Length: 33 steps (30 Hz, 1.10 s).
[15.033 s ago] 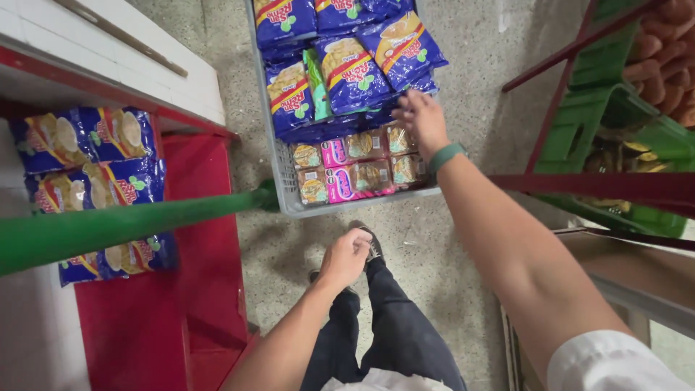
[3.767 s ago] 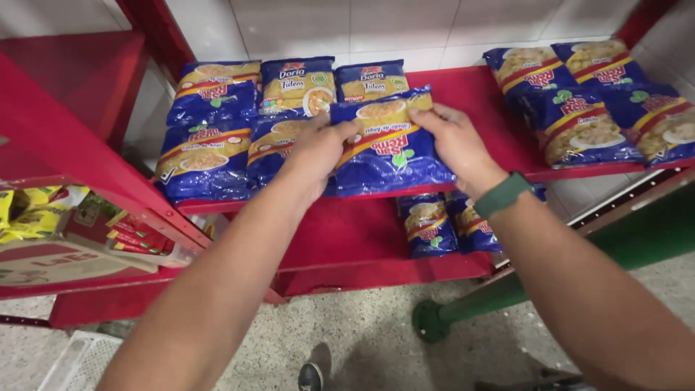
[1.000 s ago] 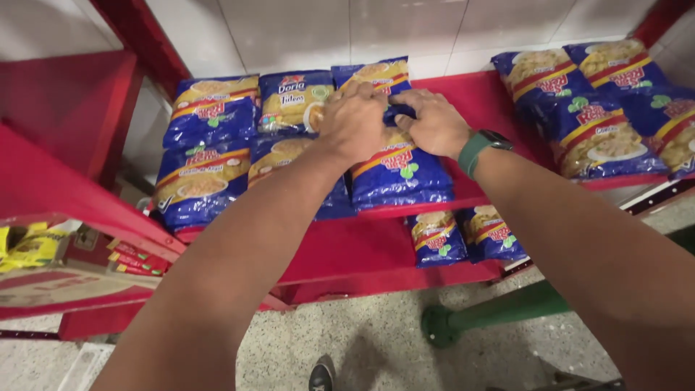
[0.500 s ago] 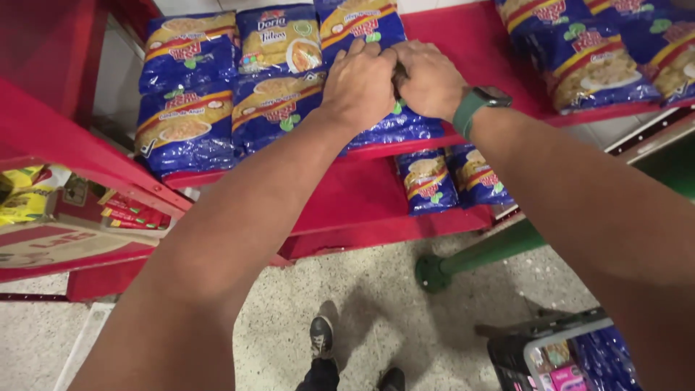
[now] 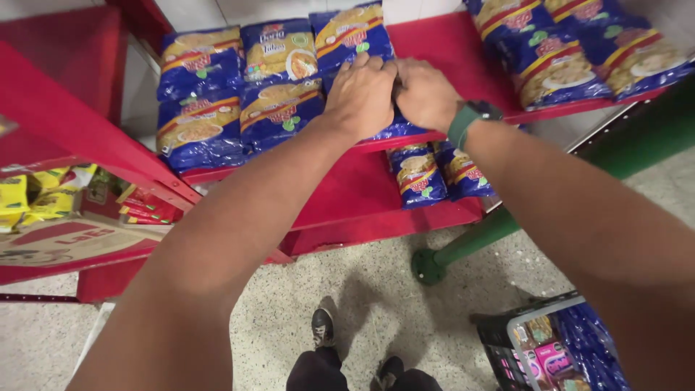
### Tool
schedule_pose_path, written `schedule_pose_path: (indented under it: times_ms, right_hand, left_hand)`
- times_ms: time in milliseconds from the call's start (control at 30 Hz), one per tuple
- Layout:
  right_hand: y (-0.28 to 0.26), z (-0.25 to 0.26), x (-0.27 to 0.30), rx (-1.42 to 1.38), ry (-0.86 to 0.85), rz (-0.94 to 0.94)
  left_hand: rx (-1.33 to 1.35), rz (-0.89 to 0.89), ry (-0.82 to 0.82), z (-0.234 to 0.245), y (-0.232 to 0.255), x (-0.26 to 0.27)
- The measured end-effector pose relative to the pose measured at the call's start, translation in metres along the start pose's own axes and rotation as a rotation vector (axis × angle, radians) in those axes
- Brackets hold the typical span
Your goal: Stocking grocery shelves with bags of food from a plastic crate.
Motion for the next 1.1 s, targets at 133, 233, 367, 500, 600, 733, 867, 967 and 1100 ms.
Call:
schedule_pose_path:
  times_ms: [133, 233, 367, 500, 600, 733, 867, 967, 1100]
  right_hand:
    - [-0.013, 0.008, 0.013, -0.004, 0.036, 0.032]
    - [-0.016, 0.005, 0.033, 0.009, 0.061, 0.042]
    - [-0.011, -0.011, 0.051, 0.137, -0.03, -0.201]
    - [-0.054, 0.009, 0.085, 0.137, -0.007, -0.23]
    - [-0.066, 0.007, 0.113, 0.116, 0.009, -0.232]
    - [-0.094, 0.007, 0.162, 0.083, -0.016, -0.26]
    - [-0.112, 0.002, 0.223, -0.067, -0.07, -0.35]
    - [-0.114, -0.014, 0.273, -0.153, -0.117, -0.513]
    - [-0.124, -0.018, 0.318, -0.248, -0.14, -0.656]
  left_hand:
    - [0.039, 0.008, -0.033, 0.017, 0.011, 0.012]
    - [0.054, -0.047, 0.105, 0.032, 0.025, 0.03]
    - [0.099, -0.012, 0.073, 0.043, 0.045, 0.055]
    - [0.098, -0.019, 0.09, 0.035, 0.06, 0.076]
    - [0.192, -0.009, 0.027, 0.043, 0.076, 0.096]
    - [0.299, 0.027, -0.063, 0.053, 0.106, 0.135]
    - [0.448, 0.122, -0.259, 0.051, 0.14, 0.176]
    - [0.586, 0.208, -0.42, 0.033, 0.165, 0.209]
    - [0.64, 0.28, -0.562, 0.031, 0.195, 0.241]
Point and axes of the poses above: each hand's wrist, its own x-axis away from the middle knuckle, its own z-axis out of the back of the hand, y = z × x, the point moved 5 cm from there along -x, towards the middle knuckle, and after that the axes turned 5 degrees about z, right-handed, at the moved point
